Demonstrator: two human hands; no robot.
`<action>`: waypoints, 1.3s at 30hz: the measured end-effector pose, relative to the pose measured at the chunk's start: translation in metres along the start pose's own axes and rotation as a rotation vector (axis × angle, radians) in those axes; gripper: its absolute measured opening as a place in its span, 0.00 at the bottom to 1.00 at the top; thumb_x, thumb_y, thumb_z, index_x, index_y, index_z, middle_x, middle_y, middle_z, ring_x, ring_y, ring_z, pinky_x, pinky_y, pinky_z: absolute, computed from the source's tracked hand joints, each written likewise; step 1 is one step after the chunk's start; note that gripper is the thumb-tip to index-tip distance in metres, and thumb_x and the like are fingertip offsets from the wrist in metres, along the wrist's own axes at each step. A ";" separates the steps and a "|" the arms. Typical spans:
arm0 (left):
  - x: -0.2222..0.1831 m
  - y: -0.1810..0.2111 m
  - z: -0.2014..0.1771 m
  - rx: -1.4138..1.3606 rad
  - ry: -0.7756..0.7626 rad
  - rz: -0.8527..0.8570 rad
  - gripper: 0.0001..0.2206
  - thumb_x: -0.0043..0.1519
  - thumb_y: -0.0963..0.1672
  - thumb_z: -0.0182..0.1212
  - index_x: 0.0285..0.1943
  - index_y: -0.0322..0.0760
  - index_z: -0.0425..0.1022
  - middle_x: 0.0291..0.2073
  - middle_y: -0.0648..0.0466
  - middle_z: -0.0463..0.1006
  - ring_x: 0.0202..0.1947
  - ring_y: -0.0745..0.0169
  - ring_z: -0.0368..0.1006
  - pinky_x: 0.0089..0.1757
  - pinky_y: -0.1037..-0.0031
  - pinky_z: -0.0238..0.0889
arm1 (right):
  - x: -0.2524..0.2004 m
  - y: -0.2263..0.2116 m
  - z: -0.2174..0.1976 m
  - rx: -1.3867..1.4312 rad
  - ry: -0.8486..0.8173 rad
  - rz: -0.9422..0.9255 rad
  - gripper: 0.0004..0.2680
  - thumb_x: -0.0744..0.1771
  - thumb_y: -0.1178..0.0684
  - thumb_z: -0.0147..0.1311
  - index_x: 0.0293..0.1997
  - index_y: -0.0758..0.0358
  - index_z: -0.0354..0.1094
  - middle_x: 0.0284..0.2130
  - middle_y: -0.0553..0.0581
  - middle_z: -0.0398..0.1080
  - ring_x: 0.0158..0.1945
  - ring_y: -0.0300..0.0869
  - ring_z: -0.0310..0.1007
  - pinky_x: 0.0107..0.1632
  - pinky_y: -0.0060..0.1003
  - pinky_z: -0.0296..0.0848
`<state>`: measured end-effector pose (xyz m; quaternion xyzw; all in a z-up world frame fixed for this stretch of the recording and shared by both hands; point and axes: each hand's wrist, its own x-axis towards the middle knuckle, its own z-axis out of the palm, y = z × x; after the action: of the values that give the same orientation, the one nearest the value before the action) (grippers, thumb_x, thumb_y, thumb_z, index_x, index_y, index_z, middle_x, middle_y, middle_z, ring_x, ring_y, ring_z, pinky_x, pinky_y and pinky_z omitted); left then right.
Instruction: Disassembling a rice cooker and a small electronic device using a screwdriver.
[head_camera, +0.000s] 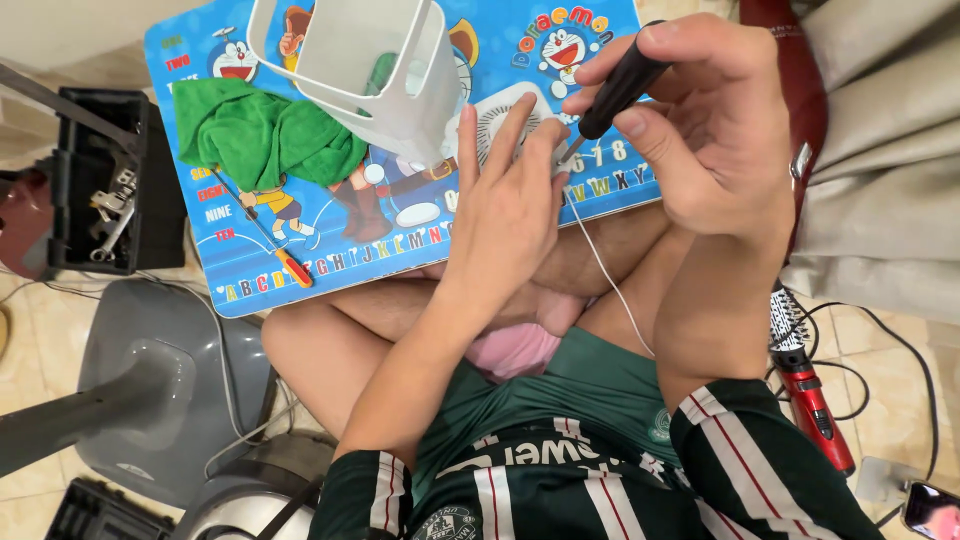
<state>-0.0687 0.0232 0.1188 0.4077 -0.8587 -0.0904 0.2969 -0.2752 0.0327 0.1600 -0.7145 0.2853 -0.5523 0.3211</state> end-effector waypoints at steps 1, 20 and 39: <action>0.004 0.000 -0.002 0.017 0.016 0.050 0.10 0.78 0.36 0.53 0.67 0.29 0.65 0.58 0.50 0.83 0.75 0.41 0.68 0.78 0.32 0.43 | -0.001 -0.002 -0.003 0.012 0.026 -0.018 0.14 0.80 0.67 0.48 0.74 0.62 0.49 0.63 0.86 0.67 0.60 0.71 0.82 0.70 0.58 0.87; 0.014 0.002 -0.032 0.039 0.132 0.244 0.11 0.69 0.30 0.49 0.49 0.36 0.69 0.53 0.46 0.78 0.51 0.41 0.72 0.51 0.54 0.60 | -0.017 -0.035 -0.027 -0.147 0.388 -0.162 0.17 0.83 0.68 0.45 0.80 0.48 0.48 0.62 0.90 0.62 0.52 0.79 0.79 0.60 0.68 0.86; -0.123 -0.172 0.004 -0.053 0.427 -0.457 0.16 0.74 0.38 0.62 0.34 0.42 0.62 0.35 0.52 0.80 0.36 0.46 0.71 0.46 0.58 0.62 | 0.015 0.002 0.073 0.024 0.153 -0.151 0.16 0.79 0.65 0.50 0.73 0.51 0.48 0.61 0.83 0.66 0.55 0.69 0.81 0.63 0.59 0.88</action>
<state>0.1002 0.0040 -0.0066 0.5922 -0.6603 -0.0895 0.4532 -0.2006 0.0306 0.1543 -0.6859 0.2476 -0.6312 0.2642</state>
